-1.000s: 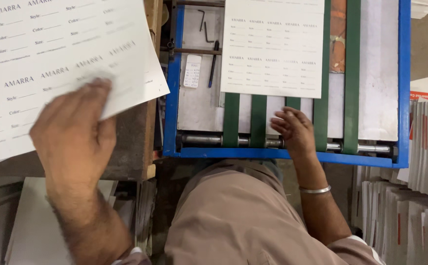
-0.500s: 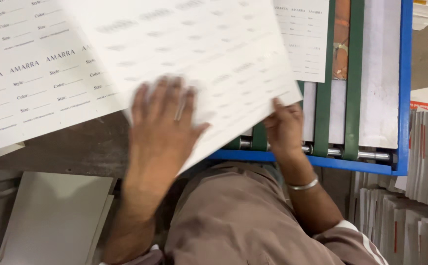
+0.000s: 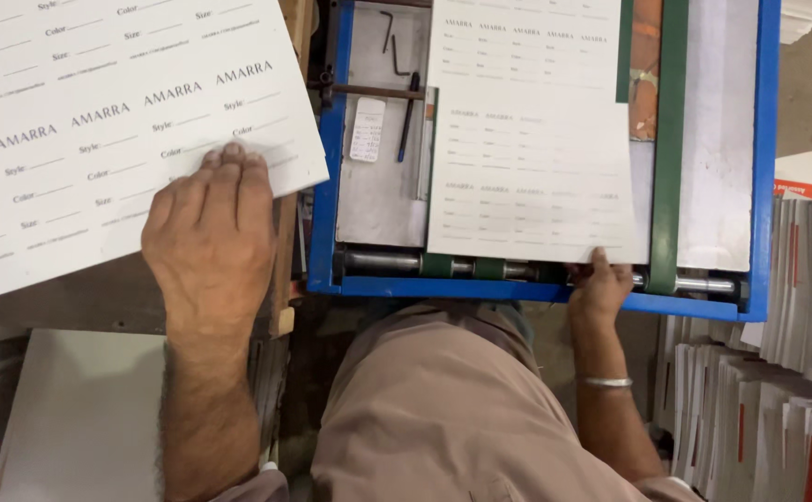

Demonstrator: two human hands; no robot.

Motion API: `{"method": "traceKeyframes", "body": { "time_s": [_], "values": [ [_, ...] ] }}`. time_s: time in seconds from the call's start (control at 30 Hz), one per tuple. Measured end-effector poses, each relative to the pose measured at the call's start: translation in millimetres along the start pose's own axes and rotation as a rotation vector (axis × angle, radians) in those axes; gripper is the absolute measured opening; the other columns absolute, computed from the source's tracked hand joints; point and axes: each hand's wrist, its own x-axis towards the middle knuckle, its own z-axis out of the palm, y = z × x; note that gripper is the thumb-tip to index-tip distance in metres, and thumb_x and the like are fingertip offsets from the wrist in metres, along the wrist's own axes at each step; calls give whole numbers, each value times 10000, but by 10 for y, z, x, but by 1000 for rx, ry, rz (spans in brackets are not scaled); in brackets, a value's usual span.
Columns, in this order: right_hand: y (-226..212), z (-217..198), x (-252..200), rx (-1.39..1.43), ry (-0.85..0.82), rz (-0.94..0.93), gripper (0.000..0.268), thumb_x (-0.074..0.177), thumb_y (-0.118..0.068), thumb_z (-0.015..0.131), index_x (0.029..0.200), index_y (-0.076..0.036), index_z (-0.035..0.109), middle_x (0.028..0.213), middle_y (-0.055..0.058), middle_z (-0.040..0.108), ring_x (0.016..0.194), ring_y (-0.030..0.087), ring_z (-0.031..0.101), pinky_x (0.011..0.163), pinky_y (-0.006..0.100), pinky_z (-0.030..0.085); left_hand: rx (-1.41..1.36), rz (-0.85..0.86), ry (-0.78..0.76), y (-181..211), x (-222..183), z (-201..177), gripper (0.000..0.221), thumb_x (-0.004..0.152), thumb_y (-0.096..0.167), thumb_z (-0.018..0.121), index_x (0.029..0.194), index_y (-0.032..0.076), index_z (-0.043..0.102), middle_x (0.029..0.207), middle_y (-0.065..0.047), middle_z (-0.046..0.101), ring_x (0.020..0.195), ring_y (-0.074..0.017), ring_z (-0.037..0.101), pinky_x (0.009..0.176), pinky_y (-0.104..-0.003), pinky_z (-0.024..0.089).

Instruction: The person picks up sheets of printed paper tags from a stack and places them onto a conveyor belt of a machine one by one.

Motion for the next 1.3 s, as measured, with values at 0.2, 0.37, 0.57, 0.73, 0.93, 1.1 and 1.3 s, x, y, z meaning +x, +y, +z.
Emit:
{"method": "traceKeyframes", "body": {
  "time_s": [0.2,0.37,0.57,0.73,0.93,1.1,1.3],
  "values": [
    [120,99,-53,56,-9,75,233,1073,-81,534,1300,-31,543,1126,120,689,909,217,718,726,355,654,68,-27,-17,61,90,-142,355,844,219,779,1143,32,742,1139,-146,773,1106,-263,696,944,-416,563],
    [115,418,278,88,-78,52,253,1078,-90,524,1305,18,495,1112,146,678,894,231,710,727,358,626,63,-93,-72,15,6,-89,296,1018,158,774,1278,30,715,1268,-125,742,1260,-246,656,1072,-407,538],
    [0,653,375,66,-134,257,325,1078,-159,512,1291,78,450,1148,219,644,1007,305,714,860,420,663,24,-133,-112,-41,-100,4,232,1071,98,736,1292,38,698,1285,-104,734,1289,-233,670,1081,-397,544],
    [-205,704,162,-17,-147,249,429,1064,-224,523,1358,71,421,1231,263,608,1067,359,698,893,437,644,3,-78,-96,-76,-74,-35,312,1009,106,767,1309,41,711,1292,-103,740,1221,-232,690,1028,-385,556],
    [-653,1148,-439,-86,-464,249,471,1074,-181,540,1444,92,440,1312,276,596,1129,332,686,978,425,612,-203,-132,-80,-256,21,-185,364,997,19,747,1356,40,691,1276,-115,740,1122,-220,699,955,-367,552],
    [-1092,1602,-1154,123,-1180,106,514,1063,-169,534,1523,-33,350,1383,178,597,1240,279,667,1035,428,606,-157,17,-231,783,206,-185,526,863,152,705,1365,10,633,1375,-154,646,1310,-265,589,1104,-440,463],
    [-1001,1773,-1168,330,-790,261,241,1121,-91,534,1284,79,585,1112,211,714,1013,292,739,912,457,652,-292,86,-239,1182,226,-194,612,901,373,708,1388,14,612,1445,-188,580,1374,-319,507,1153,-582,354]
  ]
}}
